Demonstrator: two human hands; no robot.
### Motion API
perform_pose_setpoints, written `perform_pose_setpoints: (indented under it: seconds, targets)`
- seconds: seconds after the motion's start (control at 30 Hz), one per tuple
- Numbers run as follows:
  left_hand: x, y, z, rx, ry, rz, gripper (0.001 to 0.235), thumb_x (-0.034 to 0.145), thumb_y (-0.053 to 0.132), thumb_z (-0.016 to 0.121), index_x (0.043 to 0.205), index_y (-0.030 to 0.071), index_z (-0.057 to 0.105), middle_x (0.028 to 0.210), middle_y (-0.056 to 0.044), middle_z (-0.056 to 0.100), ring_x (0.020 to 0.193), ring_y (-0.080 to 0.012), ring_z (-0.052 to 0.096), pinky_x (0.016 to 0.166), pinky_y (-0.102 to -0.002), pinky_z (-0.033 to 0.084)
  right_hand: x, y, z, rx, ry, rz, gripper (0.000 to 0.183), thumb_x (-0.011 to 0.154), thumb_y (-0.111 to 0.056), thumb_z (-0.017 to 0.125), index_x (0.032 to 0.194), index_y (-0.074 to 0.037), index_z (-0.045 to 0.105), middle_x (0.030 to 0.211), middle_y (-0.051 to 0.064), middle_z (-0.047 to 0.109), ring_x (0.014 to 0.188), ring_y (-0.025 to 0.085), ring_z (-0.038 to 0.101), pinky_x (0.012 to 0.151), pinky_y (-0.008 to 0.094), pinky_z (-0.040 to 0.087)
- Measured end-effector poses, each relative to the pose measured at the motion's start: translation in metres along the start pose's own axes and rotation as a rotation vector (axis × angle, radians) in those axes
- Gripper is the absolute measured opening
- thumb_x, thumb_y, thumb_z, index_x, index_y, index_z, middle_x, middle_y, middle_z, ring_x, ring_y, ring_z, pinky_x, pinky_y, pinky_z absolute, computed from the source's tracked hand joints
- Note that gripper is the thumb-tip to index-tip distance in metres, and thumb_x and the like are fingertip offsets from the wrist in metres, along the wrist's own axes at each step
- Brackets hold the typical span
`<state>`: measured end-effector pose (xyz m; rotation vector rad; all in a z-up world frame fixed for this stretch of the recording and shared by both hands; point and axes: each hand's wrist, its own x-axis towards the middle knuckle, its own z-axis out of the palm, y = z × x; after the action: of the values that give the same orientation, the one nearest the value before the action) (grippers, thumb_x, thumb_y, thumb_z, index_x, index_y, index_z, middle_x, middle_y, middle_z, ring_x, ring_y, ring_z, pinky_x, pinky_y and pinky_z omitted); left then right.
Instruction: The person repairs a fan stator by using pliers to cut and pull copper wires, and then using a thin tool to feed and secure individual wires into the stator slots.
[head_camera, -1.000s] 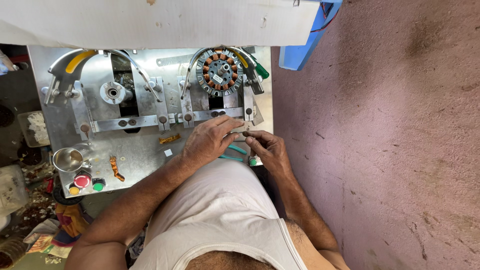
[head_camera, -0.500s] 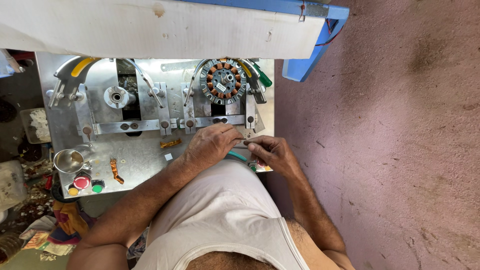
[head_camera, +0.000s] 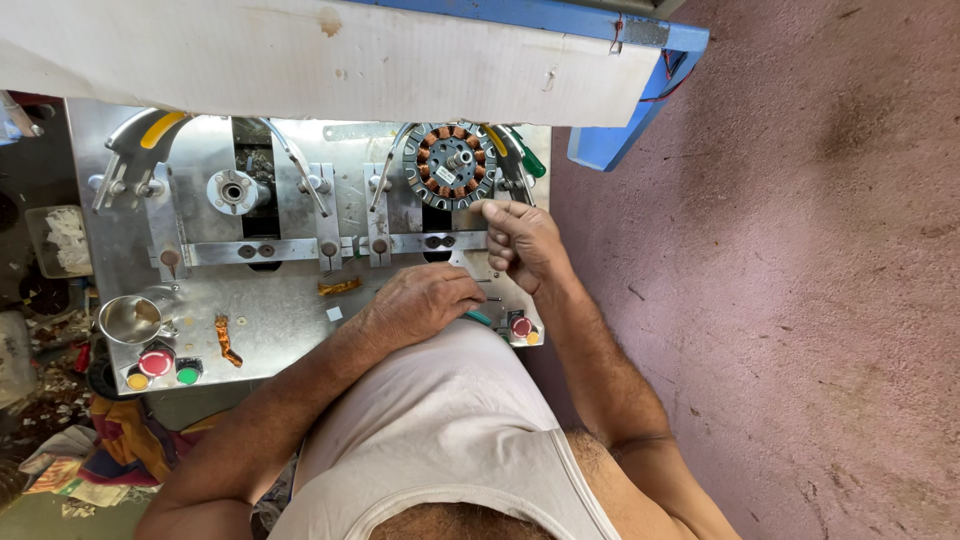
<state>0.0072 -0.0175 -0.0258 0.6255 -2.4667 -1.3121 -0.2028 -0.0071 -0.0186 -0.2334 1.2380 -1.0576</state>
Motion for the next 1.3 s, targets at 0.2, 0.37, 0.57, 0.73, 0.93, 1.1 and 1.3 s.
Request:
perform_pose_setpoints:
  seconds: [0.2, 0.37, 0.57, 0.73, 0.93, 1.1, 1.3]
  targets:
    - [-0.022, -0.005, -0.01, -0.046, 0.058, -0.113, 0.019, 0.092, 0.028, 0.072, 0.103, 0.014, 0.077, 0.098, -0.001, 0.075, 0.092, -0.0205, 0.071, 0.082, -0.038, 0.058, 0.025, -0.041, 0.008, -0.091, 0.124, -0.107, 0.023, 0.098, -0.015, 0.068, 0.11, 0.004, 0.074, 0.055, -0.004, 0.053, 0.037, 0.002, 0.04, 0.029, 0.019, 0.031]
    - [-0.045, -0.007, -0.018, -0.058, 0.147, -0.163, 0.02, 0.092, 0.029, 0.073, 0.103, 0.012, 0.076, 0.097, -0.004, 0.075, 0.089, -0.0215, 0.072, 0.08, -0.038, 0.058, 0.056, -0.054, 0.037, -0.69, 0.122, -0.349, 0.023, 0.098, -0.02, 0.072, 0.108, 0.001, 0.075, 0.059, -0.005, 0.063, 0.04, 0.002, 0.046, 0.03, 0.018, 0.035]
    - [-0.072, -0.01, -0.023, -0.085, 0.226, -0.229, 0.018, 0.091, 0.028, 0.073, 0.101, 0.013, 0.076, 0.097, -0.002, 0.077, 0.09, -0.0203, 0.073, 0.08, -0.038, 0.059, 0.04, -0.032, 0.065, -1.842, 0.198, -0.683, 0.021, 0.104, -0.03, 0.066, 0.098, -0.014, 0.078, 0.054, -0.003, 0.06, 0.036, 0.007, 0.044, 0.028, 0.025, 0.034]
    - [-0.091, -0.012, -0.023, -0.137, 0.232, -0.31, 0.019, 0.091, 0.027, 0.073, 0.102, 0.012, 0.076, 0.098, -0.002, 0.078, 0.088, -0.0192, 0.074, 0.078, -0.036, 0.06, 0.034, -0.007, 0.048, -2.017, 0.209, -0.768, 0.023, 0.107, -0.029, 0.061, 0.095, -0.017, 0.077, 0.054, -0.004, 0.058, 0.04, 0.005, 0.039, 0.032, 0.028, 0.031]
    - [-0.117, -0.008, -0.019, -0.216, 0.338, -0.449, 0.019, 0.091, 0.025, 0.072, 0.103, 0.011, 0.077, 0.096, -0.003, 0.079, 0.085, -0.0174, 0.076, 0.074, -0.032, 0.062, 0.051, -0.036, 0.008, -1.892, 0.436, -0.821, 0.025, 0.105, -0.031, 0.065, 0.092, -0.014, 0.079, 0.052, -0.002, 0.058, 0.037, 0.007, 0.04, 0.028, 0.026, 0.029]
    - [-0.127, -0.005, -0.013, -0.227, 0.363, -0.549, 0.018, 0.092, 0.024, 0.072, 0.104, 0.012, 0.077, 0.098, -0.004, 0.079, 0.086, -0.0174, 0.076, 0.073, -0.032, 0.063, 0.068, -0.05, 0.026, -1.789, 0.505, -0.887, 0.027, 0.102, -0.026, 0.066, 0.087, -0.007, 0.077, 0.057, 0.0, 0.063, 0.037, 0.005, 0.048, 0.028, 0.022, 0.038]
    - [-0.141, -0.004, -0.014, -0.261, 0.382, -0.592, 0.018, 0.093, 0.023, 0.069, 0.105, 0.012, 0.076, 0.098, -0.004, 0.079, 0.086, -0.0172, 0.077, 0.072, -0.032, 0.063, 0.046, -0.024, 0.065, -1.866, 0.353, -0.786, 0.027, 0.105, -0.027, 0.065, 0.091, -0.007, 0.077, 0.059, 0.005, 0.068, 0.04, 0.009, 0.052, 0.029, 0.027, 0.042]
